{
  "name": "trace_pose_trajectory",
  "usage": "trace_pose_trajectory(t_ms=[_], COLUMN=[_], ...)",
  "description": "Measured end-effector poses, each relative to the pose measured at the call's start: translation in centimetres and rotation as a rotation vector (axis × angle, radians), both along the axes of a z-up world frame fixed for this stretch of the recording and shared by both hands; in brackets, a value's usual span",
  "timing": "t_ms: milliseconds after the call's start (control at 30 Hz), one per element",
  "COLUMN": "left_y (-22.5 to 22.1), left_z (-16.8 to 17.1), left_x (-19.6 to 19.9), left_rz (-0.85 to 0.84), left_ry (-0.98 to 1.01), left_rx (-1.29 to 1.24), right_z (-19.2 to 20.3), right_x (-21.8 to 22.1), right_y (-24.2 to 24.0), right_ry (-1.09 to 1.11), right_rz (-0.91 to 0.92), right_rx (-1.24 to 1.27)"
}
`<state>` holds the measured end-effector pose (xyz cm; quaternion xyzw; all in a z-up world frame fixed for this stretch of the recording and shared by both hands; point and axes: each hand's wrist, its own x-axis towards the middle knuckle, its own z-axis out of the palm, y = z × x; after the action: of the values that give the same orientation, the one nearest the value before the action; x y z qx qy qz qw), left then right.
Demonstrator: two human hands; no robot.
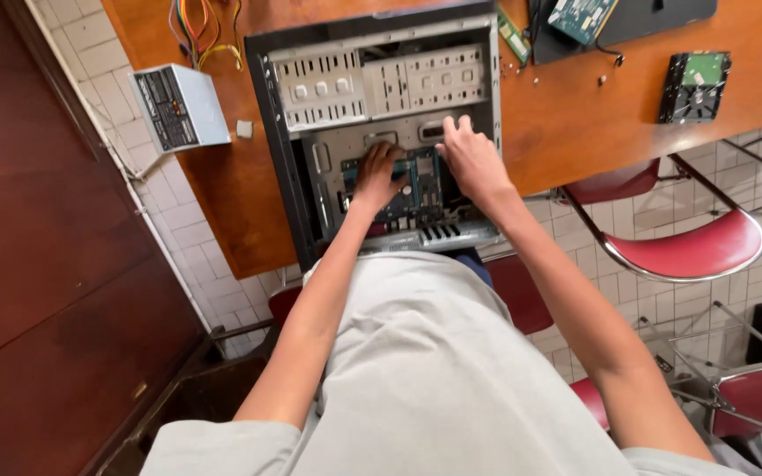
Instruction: Installing a motherboard into a computer case and securing it with screws using a screwdriver
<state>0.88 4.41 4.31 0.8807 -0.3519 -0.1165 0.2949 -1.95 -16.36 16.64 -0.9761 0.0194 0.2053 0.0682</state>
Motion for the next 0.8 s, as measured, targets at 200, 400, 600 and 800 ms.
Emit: trace_pose_trajectory(t_ms=[200,400,600,800], left_y=[0.2,0.0,-1.9,-2.5], left_z=[0.0,0.3,1.8,0.2], left_x=[-0.4,-0.9,0.2,-0.1], left_rz=[-0.015,-0.016,0.008,0.031], left_ry=[-0.016,0.046,0.329,0.347], left_rx=[0.16,0.16,0.31,0.351], right_z=[-0.5,-4.8,-5.9,-6.6], right_x=[0.0,0.0,1.6,2.1], right_y=[2.2,0.7,-0.9,-2.3], right_ry=[0.057,0.124,0.005,0.027], right_rz=[0.059,0.013,0.101,0.177], right_rx=[-0.105,-0.118,-0.296,-0.224])
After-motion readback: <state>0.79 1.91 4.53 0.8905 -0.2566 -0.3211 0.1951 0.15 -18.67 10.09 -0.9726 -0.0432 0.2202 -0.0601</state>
